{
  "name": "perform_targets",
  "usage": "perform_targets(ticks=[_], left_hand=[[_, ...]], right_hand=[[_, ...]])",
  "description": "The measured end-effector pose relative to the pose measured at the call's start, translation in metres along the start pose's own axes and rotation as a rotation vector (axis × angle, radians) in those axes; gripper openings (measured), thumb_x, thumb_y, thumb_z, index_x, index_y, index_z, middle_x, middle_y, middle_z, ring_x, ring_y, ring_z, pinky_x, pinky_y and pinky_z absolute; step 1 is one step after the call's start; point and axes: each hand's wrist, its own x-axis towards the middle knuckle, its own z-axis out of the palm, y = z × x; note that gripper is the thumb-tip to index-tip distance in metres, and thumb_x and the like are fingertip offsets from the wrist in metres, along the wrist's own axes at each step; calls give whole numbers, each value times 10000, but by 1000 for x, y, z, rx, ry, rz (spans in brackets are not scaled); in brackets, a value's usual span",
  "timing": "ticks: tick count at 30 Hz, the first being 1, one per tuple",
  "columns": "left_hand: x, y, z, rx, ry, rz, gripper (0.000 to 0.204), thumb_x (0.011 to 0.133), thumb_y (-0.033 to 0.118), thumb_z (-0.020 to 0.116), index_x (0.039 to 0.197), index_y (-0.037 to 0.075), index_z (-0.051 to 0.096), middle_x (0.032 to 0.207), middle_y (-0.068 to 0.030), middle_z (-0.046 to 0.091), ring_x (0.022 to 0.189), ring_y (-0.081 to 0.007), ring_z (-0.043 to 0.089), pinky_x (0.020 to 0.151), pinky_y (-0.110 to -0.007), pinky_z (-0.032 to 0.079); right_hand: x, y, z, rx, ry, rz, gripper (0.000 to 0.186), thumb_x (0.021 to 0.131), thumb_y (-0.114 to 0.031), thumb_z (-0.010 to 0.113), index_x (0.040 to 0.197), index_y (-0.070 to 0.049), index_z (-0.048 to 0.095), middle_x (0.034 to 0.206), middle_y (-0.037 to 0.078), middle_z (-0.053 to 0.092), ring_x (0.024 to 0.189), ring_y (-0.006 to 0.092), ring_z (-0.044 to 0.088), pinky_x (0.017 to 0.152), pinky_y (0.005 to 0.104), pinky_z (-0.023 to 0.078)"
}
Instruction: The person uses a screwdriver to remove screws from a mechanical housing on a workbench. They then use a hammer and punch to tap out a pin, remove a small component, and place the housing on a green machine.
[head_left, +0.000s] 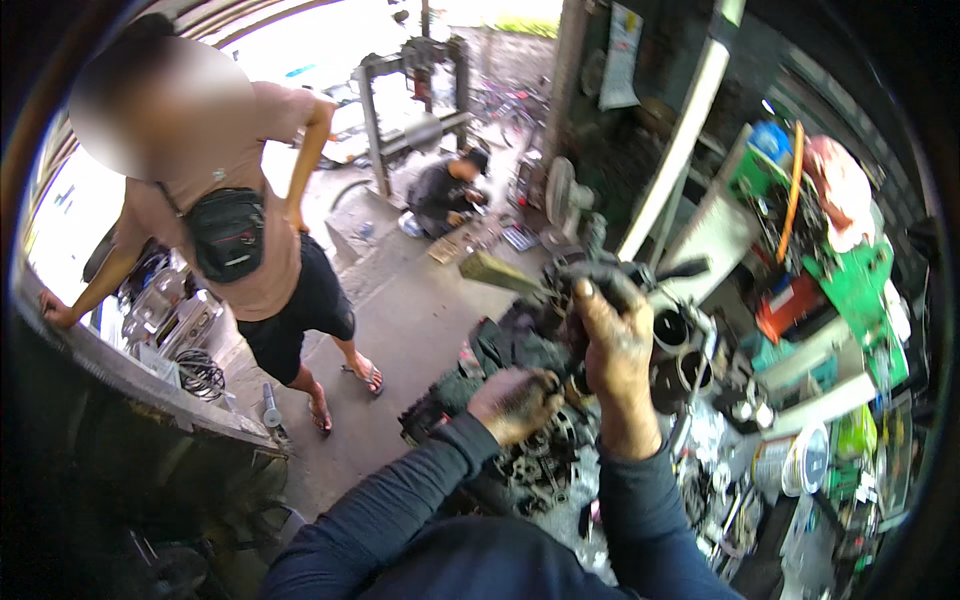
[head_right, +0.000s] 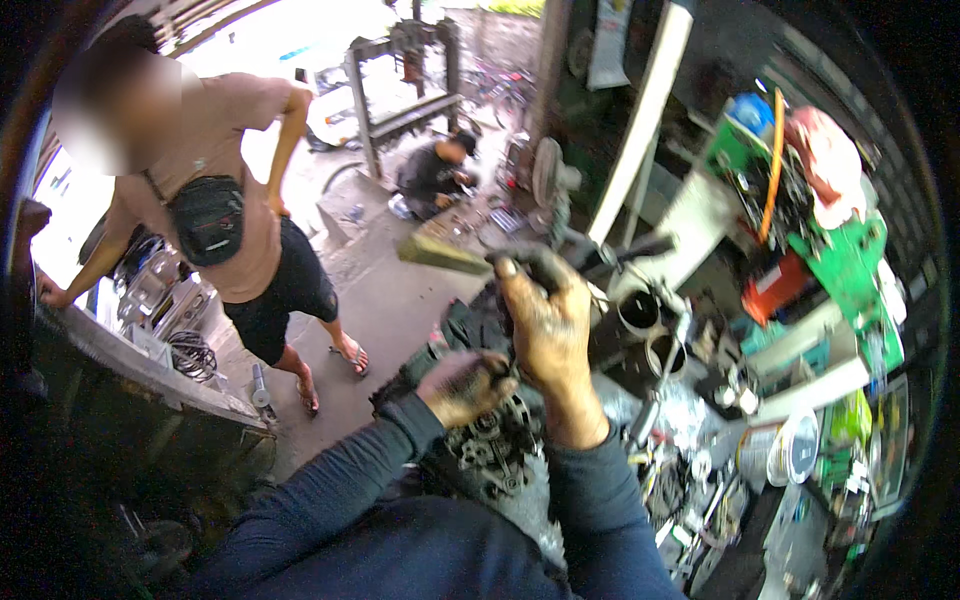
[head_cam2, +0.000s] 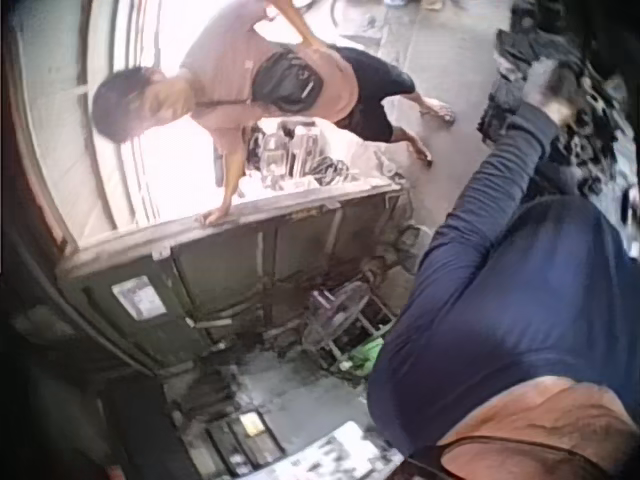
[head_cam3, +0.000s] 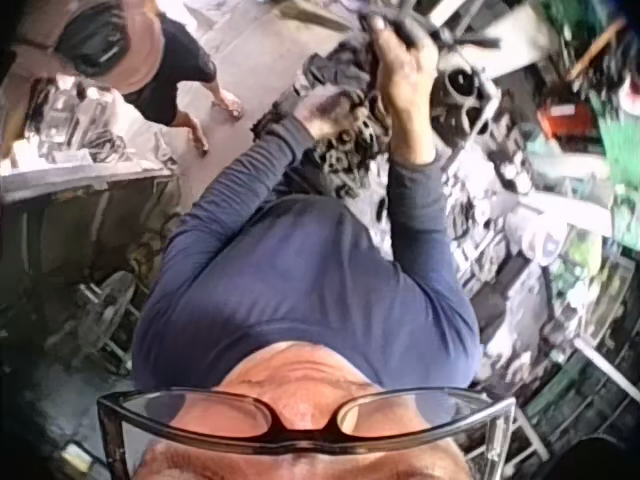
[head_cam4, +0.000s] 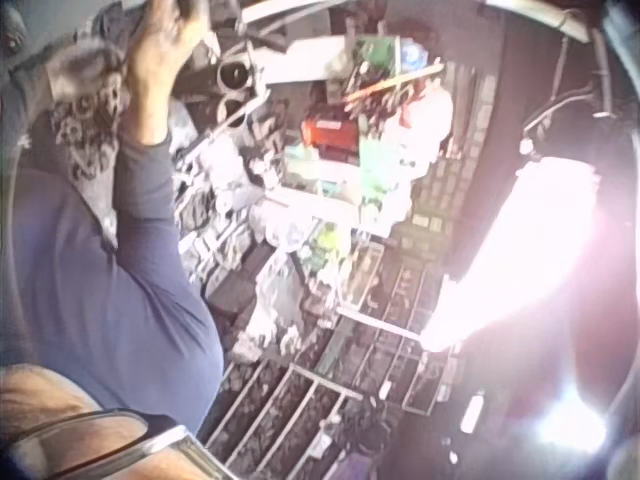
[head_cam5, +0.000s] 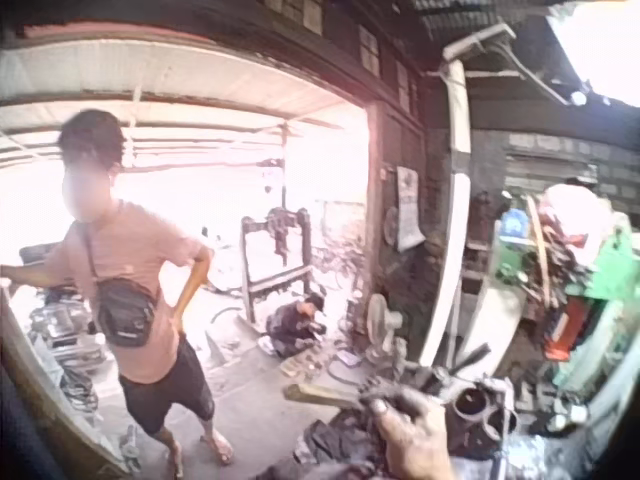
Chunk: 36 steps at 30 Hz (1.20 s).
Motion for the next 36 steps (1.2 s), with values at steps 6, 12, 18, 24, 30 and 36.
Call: perform_targets(ticks=[6,12,18,24,30,36], left_hand=[[4,8,-13,380,-142,36,372,959,326,734,1094,-21,722,937,-257,743,864,-385,752,768,-471,577],[15,25,-18,343,-236,66,300,943,290,719,1053,13,757,921,-231,754,896,-426,742,820,-497,568],[22,20,-18,305,-294,100,331,946,295,724,1063,-13,749,970,-259,749,969,-430,733,849,-499,561],[18,15,-18,309,-252,166,298,957,269,712,1063,-9,742,987,-248,757,963,-432,732,852,-498,567],[18,12,-17,323,-259,168,277,963,264,705,1050,2,731,984,-252,752,968,-448,723,843,-517,561],[20,10,-16,314,-251,204,274,975,267,691,1028,-1,715,952,-246,748,931,-458,716,821,-527,555]], right_hand=[[-46,-61,-57,407,-67,-221,415,1075,-287,654,1207,105,674,707,36,626,499,80,478,451,246,383],[-99,-69,-40,213,69,-121,487,1049,-389,714,1179,81,712,708,14,625,566,60,509,513,219,377],[-108,-63,-17,149,177,-80,400,1069,-316,699,1230,50,698,768,14,614,593,61,494,519,229,381],[-112,-51,-7,33,282,-83,428,1089,-328,661,1237,73,672,671,30,546,541,98,476,493,263,387],[-117,-43,-9,-36,408,-123,401,1090,-295,664,1206,89,672,699,15,531,557,86,448,512,259,380],[-118,-42,-9,25,435,-100,390,1088,-292,667,1199,81,677,687,27,542,554,96,455,512,274,380]])
